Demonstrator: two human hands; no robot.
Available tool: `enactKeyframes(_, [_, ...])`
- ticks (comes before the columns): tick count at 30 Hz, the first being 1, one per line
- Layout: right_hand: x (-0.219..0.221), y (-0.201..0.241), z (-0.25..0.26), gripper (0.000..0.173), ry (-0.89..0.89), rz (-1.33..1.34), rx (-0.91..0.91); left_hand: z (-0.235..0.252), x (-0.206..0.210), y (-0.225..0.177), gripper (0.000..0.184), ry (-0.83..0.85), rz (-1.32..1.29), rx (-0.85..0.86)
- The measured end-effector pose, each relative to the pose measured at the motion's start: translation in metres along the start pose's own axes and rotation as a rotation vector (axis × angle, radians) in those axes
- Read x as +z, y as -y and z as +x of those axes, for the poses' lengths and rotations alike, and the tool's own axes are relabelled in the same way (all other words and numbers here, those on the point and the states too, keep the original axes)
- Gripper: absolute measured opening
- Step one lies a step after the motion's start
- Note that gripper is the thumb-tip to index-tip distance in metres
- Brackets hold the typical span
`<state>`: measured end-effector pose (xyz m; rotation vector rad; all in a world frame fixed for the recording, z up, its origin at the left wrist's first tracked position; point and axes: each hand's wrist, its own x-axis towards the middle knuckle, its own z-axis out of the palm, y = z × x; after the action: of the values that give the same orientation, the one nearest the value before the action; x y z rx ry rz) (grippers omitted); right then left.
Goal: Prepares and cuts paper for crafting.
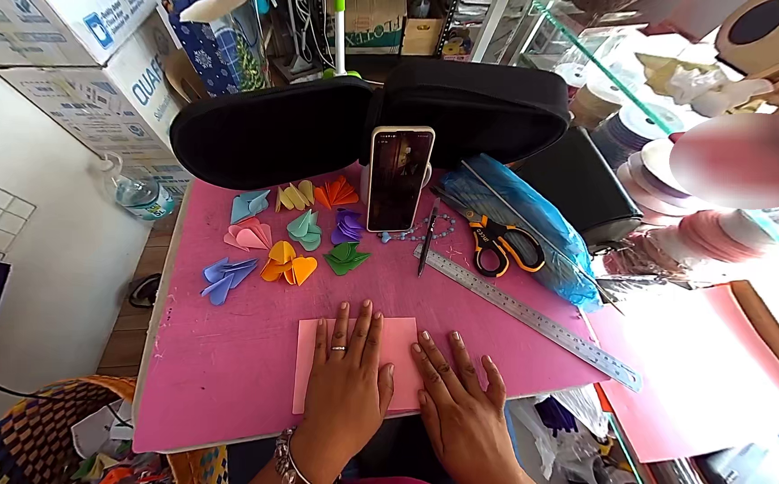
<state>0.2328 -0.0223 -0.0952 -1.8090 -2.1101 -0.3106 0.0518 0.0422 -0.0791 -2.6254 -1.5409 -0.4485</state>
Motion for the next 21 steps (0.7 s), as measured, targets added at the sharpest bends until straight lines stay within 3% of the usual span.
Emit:
enactKeyframes(8, [-0.002, -0.010, -0.016, 0.048, -0.017, 0.161, -0.017, 0.000, 0.000, 0.001, 0.065, 0.002, -0.024, -0.006])
enactKeyframes(17, [-0.002, -0.038, -0.032, 0.038, 0.016, 0.379, -0.221, 0.001, -0.005, 0.000, 0.063, 0.053, -0.051, -0.001])
enactKeyframes(21, [-0.002, -0.050, -0.041, 0.034, -0.053, 0.584, -0.276, 0.001, -0.004, 0.001, 0.063, 0.054, -0.051, -0.004])
